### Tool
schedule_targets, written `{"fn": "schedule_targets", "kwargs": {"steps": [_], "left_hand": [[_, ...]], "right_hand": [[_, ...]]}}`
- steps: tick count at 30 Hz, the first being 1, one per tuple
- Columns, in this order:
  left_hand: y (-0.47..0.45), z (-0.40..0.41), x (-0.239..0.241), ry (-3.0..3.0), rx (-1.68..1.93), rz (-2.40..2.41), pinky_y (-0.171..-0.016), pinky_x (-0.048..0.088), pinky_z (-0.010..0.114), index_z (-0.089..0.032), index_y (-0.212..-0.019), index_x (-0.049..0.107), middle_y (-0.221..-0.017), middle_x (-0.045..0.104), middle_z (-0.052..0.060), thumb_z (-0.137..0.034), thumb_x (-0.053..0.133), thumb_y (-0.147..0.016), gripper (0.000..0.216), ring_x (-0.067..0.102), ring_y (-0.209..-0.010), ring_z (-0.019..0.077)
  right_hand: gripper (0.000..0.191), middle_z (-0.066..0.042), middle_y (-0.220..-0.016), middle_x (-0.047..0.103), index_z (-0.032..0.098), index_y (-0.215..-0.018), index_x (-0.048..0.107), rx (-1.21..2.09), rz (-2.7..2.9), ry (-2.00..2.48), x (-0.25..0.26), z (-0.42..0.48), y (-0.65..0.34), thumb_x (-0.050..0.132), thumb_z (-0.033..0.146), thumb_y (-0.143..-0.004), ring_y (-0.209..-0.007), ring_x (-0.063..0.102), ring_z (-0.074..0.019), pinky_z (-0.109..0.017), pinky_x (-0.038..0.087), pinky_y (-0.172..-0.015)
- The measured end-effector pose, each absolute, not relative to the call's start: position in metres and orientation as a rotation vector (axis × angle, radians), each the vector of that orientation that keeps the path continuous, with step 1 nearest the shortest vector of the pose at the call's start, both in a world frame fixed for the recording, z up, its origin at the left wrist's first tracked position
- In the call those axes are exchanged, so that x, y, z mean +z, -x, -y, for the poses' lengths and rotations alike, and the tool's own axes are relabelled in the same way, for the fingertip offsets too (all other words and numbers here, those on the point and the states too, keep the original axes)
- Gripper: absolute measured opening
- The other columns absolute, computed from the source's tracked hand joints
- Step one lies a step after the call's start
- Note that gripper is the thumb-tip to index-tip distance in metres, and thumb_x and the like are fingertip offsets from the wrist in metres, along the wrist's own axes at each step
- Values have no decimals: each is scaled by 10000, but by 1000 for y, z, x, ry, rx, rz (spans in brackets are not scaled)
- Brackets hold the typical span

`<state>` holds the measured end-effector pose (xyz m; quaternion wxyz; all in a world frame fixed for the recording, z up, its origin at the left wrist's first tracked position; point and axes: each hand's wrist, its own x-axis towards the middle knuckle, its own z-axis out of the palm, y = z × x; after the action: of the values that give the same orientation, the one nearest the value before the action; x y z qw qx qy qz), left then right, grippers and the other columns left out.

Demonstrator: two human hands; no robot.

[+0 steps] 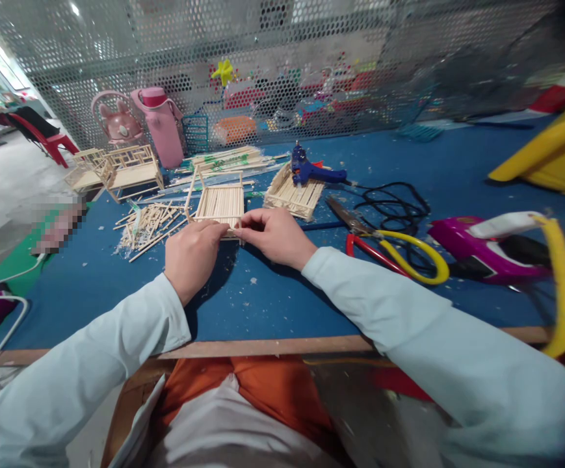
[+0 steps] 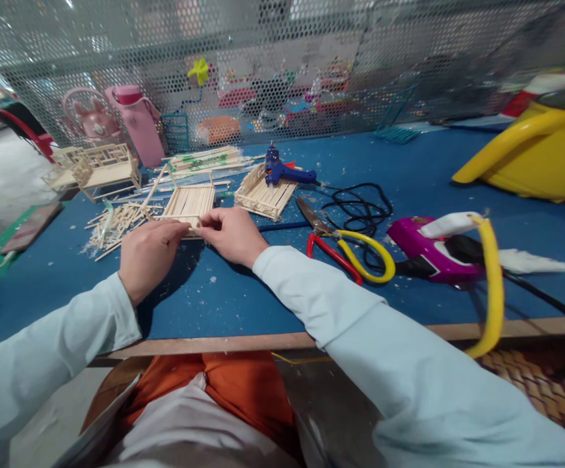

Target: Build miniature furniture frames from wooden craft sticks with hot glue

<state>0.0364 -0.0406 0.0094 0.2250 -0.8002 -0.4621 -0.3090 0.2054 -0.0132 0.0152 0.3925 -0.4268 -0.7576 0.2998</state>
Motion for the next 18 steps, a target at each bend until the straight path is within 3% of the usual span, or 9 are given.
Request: {"fn": "schedule_targets", "kwargs": {"steps": [18], "left_hand": [[-39, 42, 16, 2240, -734, 1318, -534, 380, 266, -221, -785, 678, -825, 731, 17, -148, 504, -855, 201, 651, -702, 173]], "right_hand": [[175, 39, -563, 476, 145, -604, 569, 803, 1862, 1125, 15, 13, -204, 605, 285, -702, -554, 383, -81, -252, 328, -562]]}}
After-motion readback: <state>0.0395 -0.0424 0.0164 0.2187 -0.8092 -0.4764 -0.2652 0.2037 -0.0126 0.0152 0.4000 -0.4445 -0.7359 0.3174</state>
